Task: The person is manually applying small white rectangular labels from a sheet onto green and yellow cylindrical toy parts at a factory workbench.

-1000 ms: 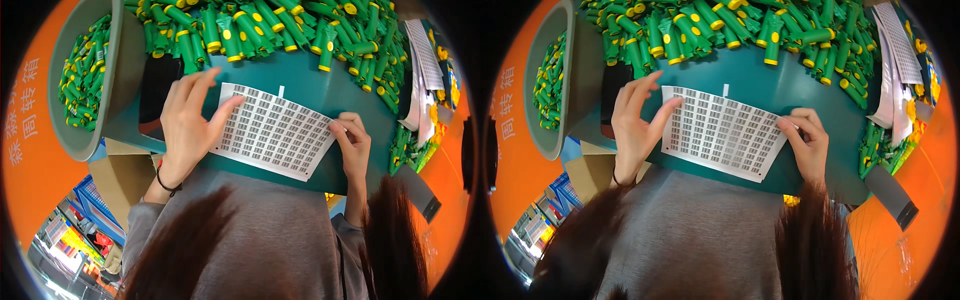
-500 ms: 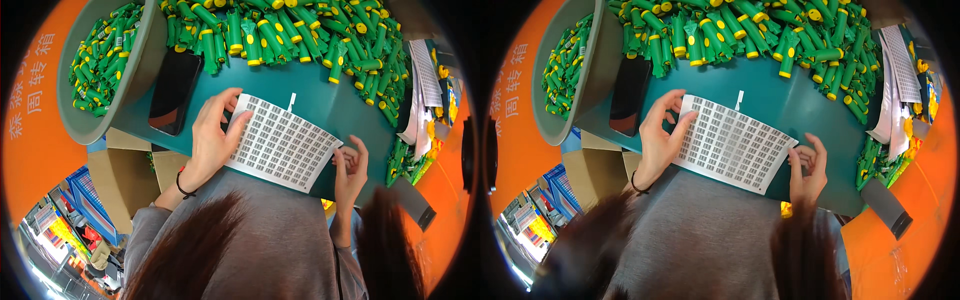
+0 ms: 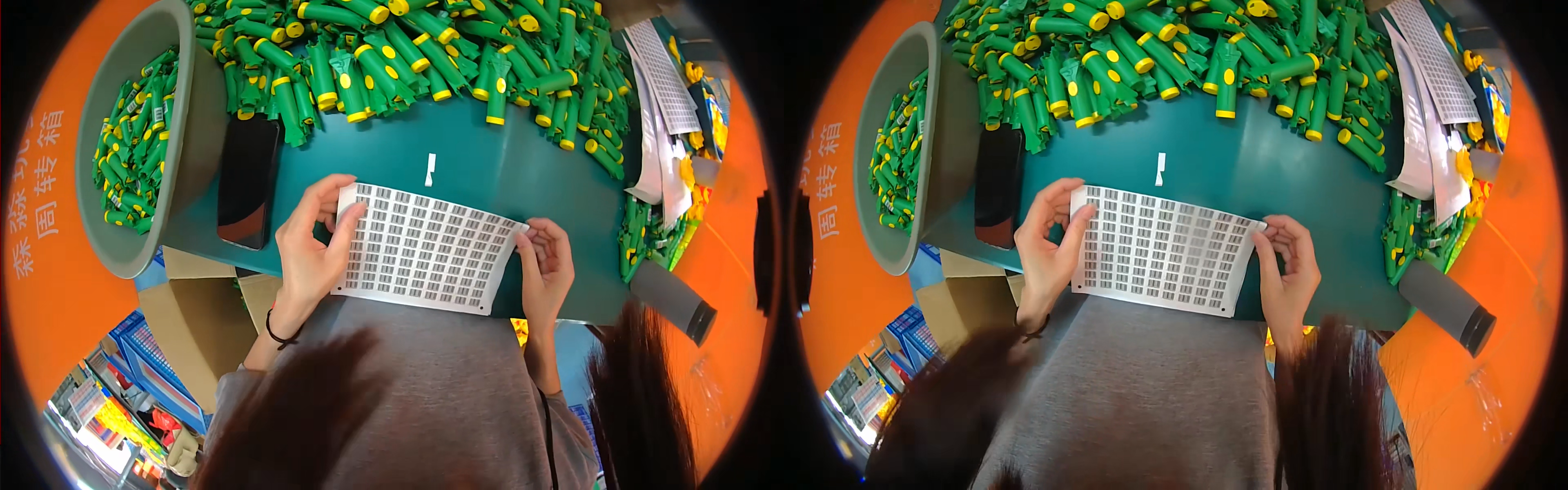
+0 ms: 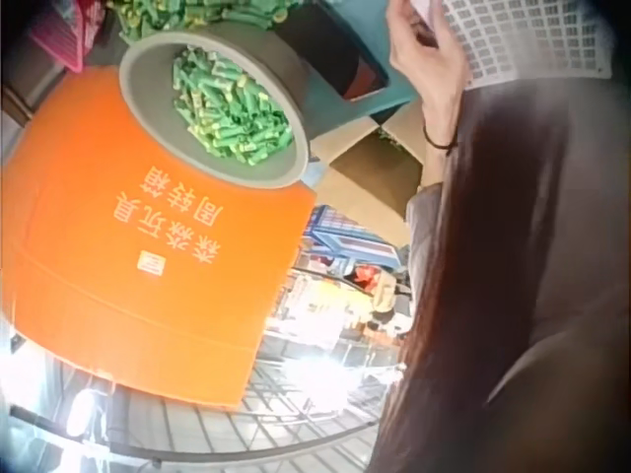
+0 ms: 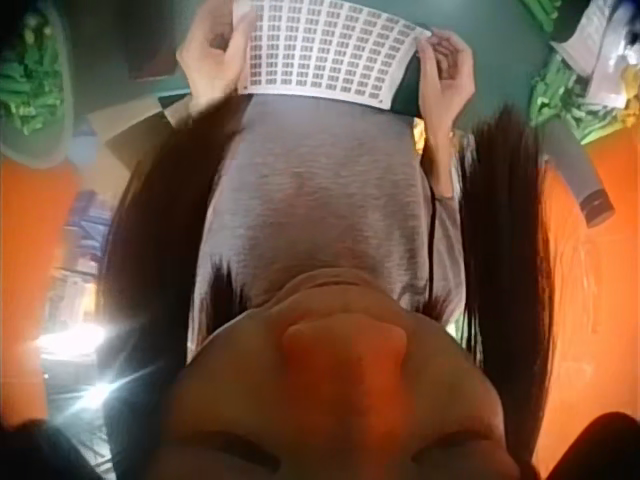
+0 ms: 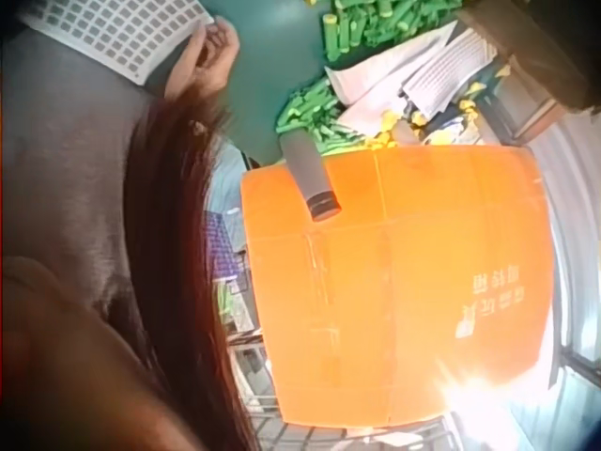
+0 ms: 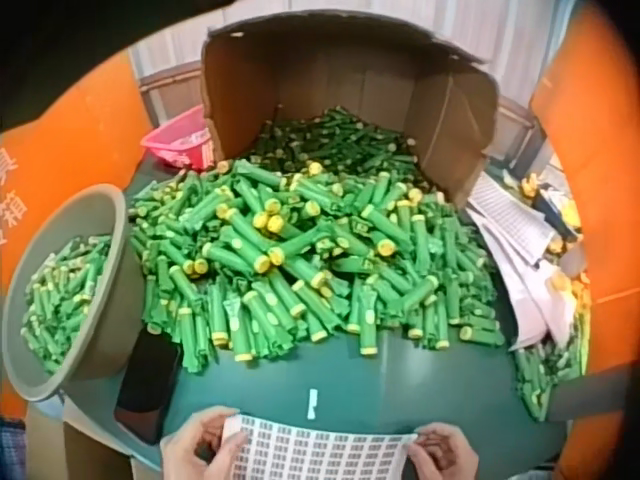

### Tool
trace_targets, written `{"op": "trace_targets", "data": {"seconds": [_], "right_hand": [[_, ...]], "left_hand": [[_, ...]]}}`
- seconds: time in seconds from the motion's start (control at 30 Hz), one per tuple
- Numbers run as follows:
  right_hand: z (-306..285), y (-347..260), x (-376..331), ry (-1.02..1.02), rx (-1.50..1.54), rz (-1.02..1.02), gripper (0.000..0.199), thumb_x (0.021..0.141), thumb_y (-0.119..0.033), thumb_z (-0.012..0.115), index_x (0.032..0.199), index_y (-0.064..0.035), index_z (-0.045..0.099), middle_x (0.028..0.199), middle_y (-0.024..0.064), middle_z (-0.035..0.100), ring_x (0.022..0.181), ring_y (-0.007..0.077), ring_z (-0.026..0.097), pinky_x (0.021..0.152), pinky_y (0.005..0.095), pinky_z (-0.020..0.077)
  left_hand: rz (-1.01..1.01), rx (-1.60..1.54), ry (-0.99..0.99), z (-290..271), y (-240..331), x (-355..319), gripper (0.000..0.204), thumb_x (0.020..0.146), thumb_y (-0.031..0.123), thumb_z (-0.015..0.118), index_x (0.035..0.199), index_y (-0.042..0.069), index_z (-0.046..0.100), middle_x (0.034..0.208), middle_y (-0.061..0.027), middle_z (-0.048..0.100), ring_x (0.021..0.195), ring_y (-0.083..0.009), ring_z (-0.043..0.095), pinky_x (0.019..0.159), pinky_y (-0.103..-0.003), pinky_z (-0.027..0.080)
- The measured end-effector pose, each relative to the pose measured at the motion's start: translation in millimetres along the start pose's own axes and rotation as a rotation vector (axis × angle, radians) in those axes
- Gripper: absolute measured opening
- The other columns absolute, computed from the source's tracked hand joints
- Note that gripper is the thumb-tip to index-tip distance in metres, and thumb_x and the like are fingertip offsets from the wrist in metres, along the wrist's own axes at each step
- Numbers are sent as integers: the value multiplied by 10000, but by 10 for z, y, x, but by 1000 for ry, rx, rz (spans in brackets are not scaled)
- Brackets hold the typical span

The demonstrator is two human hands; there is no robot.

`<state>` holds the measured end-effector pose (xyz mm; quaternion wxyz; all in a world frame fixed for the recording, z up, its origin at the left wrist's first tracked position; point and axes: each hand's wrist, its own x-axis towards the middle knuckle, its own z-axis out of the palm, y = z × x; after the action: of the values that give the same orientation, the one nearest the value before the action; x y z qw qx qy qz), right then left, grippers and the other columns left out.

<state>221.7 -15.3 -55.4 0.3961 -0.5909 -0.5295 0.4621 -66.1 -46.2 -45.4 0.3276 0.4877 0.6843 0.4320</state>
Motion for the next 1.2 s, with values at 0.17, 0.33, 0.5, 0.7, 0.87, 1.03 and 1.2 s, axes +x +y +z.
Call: {"op": "trace_targets", "data": {"seconds": [0.17, 0.33, 0.5, 0.7, 0.87, 1.03, 1.2], "right_hand": [[31, -124, 49, -52, 133, 16, 353, 901, 84, 632, 1233, 21, 530, 963, 43, 632, 870, 79, 610, 784, 191, 485], [28, -265, 13, -117, 296, 195, 320, 881, 71, 672, 1185, 14, 588, 952, 63, 706, 812, 88, 663, 716, 190, 504], [23, -331, 58, -190, 303, 237, 315, 809, 86, 730, 1106, 35, 639, 902, 76, 705, 790, 75, 650, 698, 187, 507], [-8, -204, 136, -260, 53, 64, 167, 796, 101, 737, 950, 55, 691, 874, 100, 714, 766, 105, 667, 671, 204, 525], [5, -182, 220, -301, 96, 79, 94, 842, 66, 720, 927, 55, 682, 854, 100, 714, 724, 100, 670, 621, 202, 534], [0, -134, 295, -333, 80, 97, 65, 878, 28, 706, 932, 49, 676, 828, 83, 710, 695, 78, 662, 575, 187, 521], [22, -213, 320, -368, 43, 105, 62, 882, 12, 711, 928, 41, 684, 814, 54, 705, 693, 59, 644, 578, 173, 499]], "left_hand": [[-196, -407, -224, -112, 115, 36, 325, 896, -13, 685, 1213, 6, 614, 1028, -61, 708, 900, -92, 653, 783, -233, 520], [-259, -556, -314, -95, 121, 14, 377, 868, -44, 712, 1232, -26, 612, 1027, -71, 709, 930, -101, 666, 812, -239, 540], [-258, -525, -267, -113, 154, 6, 287, 857, -26, 733, 1136, -35, 666, 988, -91, 727, 892, -113, 689, 777, -241, 562], [-261, -503, -318, -142, 91, 8, 139, 865, 1, 737, 986, -49, 692, 908, -98, 733, 825, -110, 697, 726, -233, 569], [-273, -488, -295, -145, 143, 59, 125, 867, 25, 743, 960, -47, 699, 887, -100, 735, 787, -108, 699, 684, -225, 571], [-264, -493, -265, -66, 141, 85, 124, 871, 28, 740, 961, -48, 701, 880, -100, 736, 780, -102, 697, 675, -218, 567], [-261, -468, -210, -41, 146, 97, 128, 889, 46, 724, 969, -51, 701, 862, -90, 731, 782, -102, 693, 667, -223, 554]]}}
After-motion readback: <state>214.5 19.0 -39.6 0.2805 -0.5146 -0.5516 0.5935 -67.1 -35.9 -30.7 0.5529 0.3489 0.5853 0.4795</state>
